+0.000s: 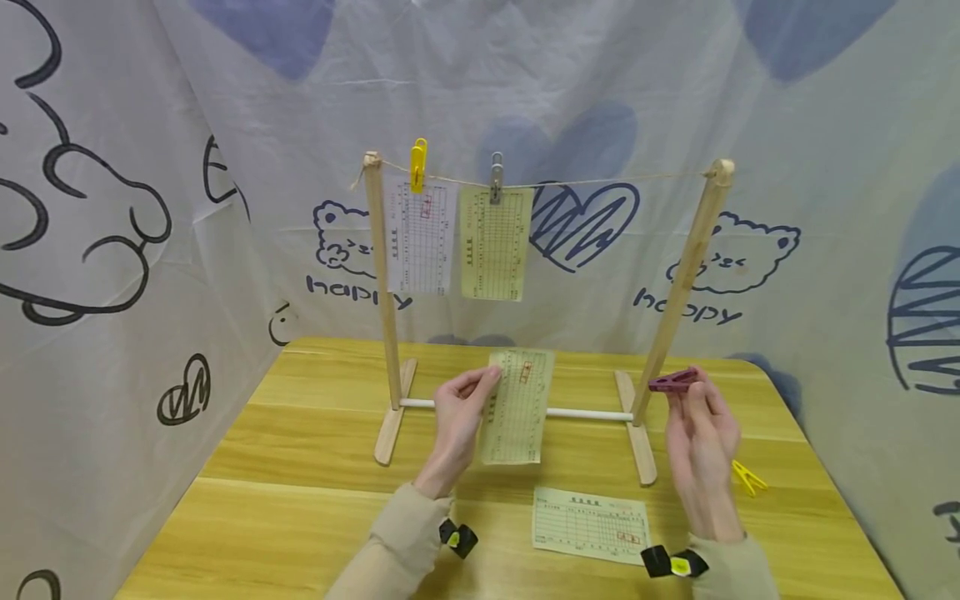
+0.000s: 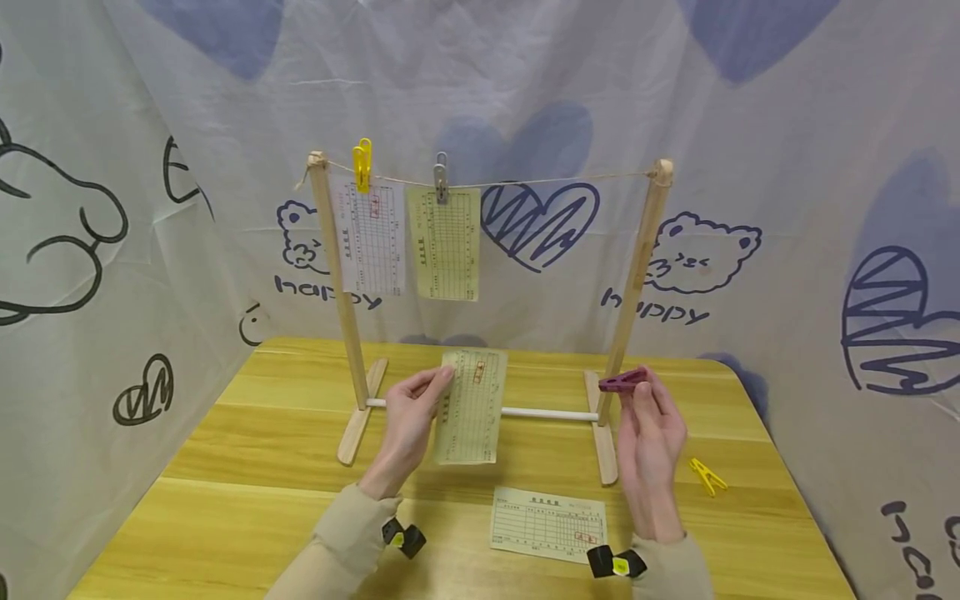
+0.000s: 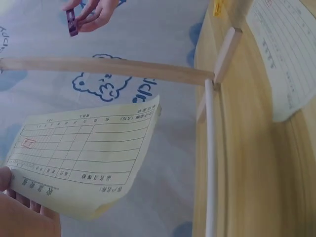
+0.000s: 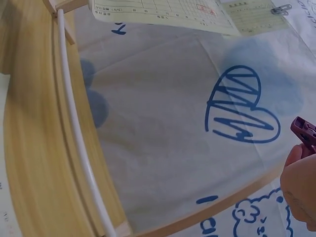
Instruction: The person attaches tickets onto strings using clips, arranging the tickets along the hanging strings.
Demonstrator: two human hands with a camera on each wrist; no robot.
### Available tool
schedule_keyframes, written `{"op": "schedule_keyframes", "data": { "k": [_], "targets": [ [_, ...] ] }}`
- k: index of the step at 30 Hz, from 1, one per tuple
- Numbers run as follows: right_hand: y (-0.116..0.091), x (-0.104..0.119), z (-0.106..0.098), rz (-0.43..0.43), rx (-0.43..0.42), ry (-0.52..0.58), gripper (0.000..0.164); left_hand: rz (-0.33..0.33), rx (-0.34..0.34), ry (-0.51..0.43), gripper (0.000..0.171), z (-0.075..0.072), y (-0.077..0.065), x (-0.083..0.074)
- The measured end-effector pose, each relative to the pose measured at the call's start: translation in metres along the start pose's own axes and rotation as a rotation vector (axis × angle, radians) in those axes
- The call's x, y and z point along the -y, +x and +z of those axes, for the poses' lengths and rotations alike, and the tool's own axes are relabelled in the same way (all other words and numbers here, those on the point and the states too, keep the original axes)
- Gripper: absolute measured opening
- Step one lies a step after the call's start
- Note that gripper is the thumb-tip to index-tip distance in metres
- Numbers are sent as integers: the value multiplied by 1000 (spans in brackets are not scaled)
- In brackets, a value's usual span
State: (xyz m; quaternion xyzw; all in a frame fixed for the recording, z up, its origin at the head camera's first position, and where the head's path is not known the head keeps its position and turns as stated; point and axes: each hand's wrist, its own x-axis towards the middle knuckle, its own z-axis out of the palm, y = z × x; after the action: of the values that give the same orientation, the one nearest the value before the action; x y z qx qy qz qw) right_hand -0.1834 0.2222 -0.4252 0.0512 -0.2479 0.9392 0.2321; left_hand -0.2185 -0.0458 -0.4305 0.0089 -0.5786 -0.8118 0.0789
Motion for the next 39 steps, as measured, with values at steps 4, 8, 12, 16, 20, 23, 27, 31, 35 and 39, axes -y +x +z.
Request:
{"op": "schedule_keyframes", "data": {
  "k": [4, 8, 12, 16, 20, 23, 27, 31, 35, 39],
  "targets": [
    [3, -2, 8, -13, 41, 17, 27, -5, 4, -30, 26, 6, 0, -4],
    [4, -2, 16, -6, 58, 17, 25, -23, 2, -48, 27, 11, 0, -7],
    [5, -1, 23, -6, 90, -2, 25, -32, 0, -65, 26, 15, 1, -10],
    [7, 0, 30, -7, 111, -36, 24, -35, 2, -68, 27, 19, 2, -13],
    [8, 2, 38, -17, 140, -75, 26, -44, 8, -72, 28, 24, 2, -18],
    [10, 2, 43, -28, 179, -97, 27, -50, 15, -87, 27, 28, 2, -21],
    [12, 2, 50, -44, 235, -98, 27, -60, 17, -112, 27, 31, 4, -23],
    [15, 2, 58, -61, 283, -119, 31, -65, 15, -127, 26, 33, 5, -24],
    [19, 1, 66, -94, 334, -162, 29, -65, 19, -151, 24, 34, 7, -26],
    [23, 0, 74, -121, 367, -195, 26, -60, 26, -178, 23, 36, 8, -28]
  ]
}}
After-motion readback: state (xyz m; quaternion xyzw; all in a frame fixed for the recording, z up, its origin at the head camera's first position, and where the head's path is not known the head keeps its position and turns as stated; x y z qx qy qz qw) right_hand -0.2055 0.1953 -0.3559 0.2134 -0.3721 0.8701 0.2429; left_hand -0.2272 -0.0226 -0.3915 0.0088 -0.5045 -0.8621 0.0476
